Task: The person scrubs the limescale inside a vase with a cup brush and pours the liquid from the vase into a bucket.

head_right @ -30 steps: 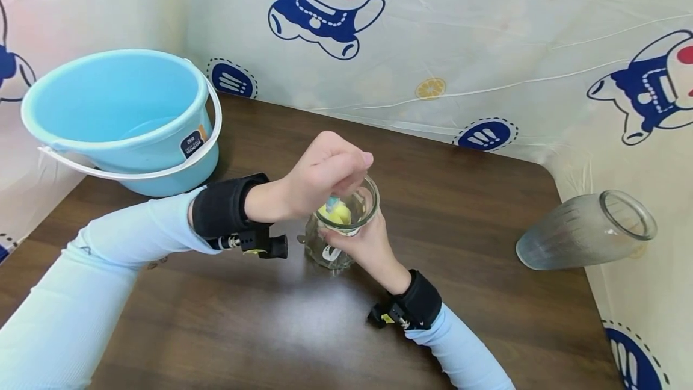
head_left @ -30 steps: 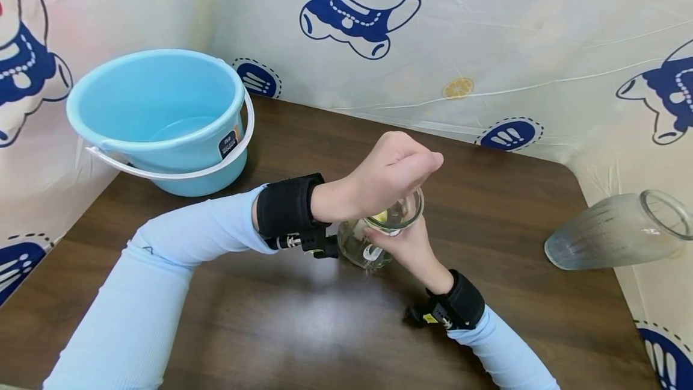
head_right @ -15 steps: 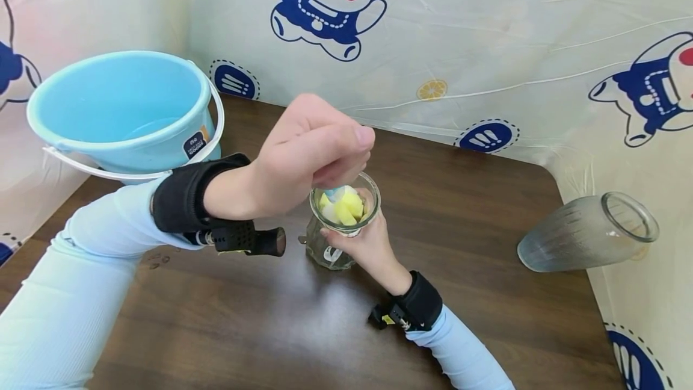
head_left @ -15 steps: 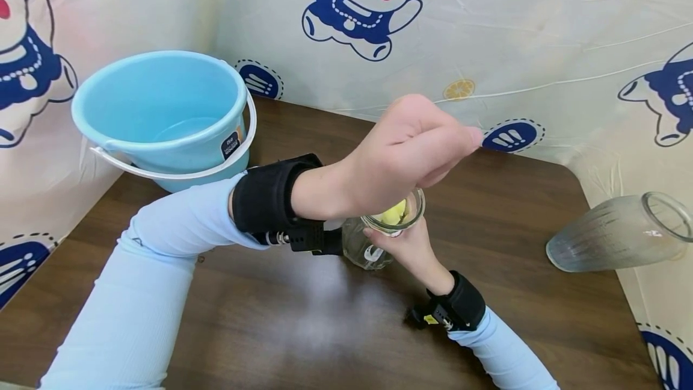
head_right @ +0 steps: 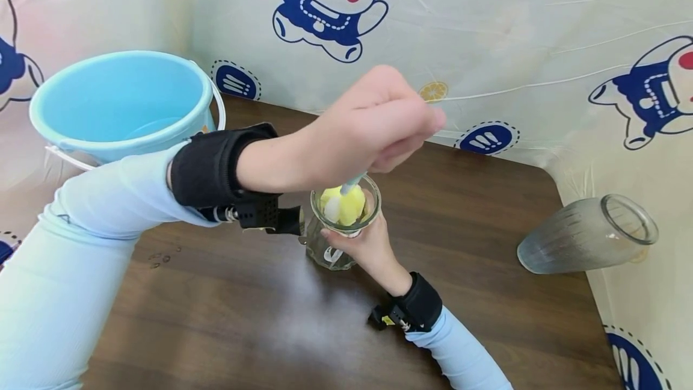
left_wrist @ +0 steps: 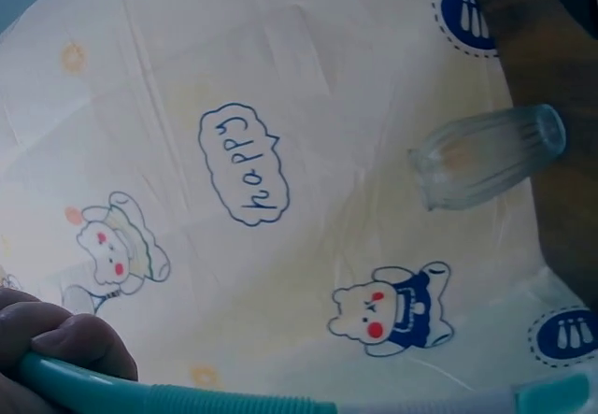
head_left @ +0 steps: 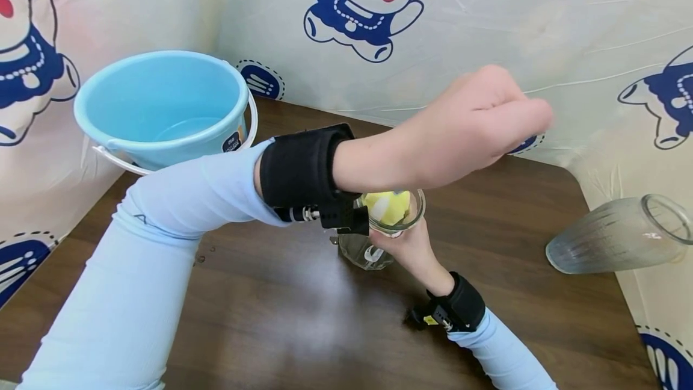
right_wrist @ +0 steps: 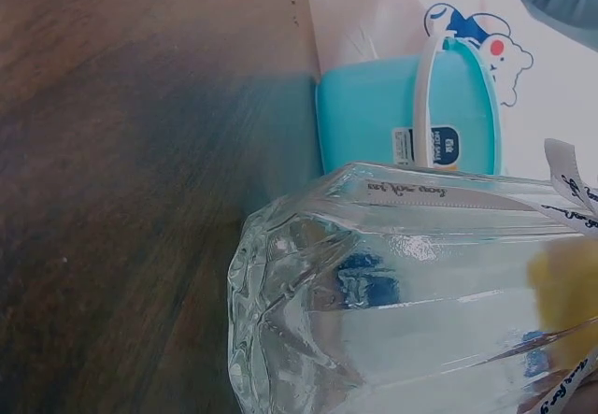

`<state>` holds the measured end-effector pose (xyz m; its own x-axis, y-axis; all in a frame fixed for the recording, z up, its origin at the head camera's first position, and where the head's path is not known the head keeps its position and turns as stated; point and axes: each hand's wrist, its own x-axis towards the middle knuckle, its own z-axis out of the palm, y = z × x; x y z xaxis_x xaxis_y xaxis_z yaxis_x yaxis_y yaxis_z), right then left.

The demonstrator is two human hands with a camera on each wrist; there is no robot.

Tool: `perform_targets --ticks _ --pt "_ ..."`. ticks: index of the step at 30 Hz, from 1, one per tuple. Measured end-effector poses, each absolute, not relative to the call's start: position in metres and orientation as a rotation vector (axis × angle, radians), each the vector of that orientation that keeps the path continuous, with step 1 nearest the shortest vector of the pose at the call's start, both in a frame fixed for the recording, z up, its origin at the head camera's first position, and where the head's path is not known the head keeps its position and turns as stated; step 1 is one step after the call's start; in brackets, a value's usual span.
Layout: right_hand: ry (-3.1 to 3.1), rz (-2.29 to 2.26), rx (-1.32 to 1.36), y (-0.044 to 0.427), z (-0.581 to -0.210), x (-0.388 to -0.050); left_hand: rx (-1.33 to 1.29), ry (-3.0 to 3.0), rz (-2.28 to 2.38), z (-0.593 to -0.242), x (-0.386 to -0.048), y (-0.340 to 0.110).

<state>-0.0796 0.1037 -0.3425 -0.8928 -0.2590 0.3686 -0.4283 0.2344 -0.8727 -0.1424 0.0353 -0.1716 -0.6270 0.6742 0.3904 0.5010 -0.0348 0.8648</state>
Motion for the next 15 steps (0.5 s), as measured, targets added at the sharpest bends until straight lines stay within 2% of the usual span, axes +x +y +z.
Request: perform_targets --ticks 6,15 --pt "-2.344 1.682 0.712 0.104 -0.342 -0.081 1.268 2.106 1.647 -0.165 -0.125 0.016" --pt "-2.318 1.637 0.735 0.103 -0.342 -0.082 1.139 2.083 1.695 -0.202 -0.127 -0.002"
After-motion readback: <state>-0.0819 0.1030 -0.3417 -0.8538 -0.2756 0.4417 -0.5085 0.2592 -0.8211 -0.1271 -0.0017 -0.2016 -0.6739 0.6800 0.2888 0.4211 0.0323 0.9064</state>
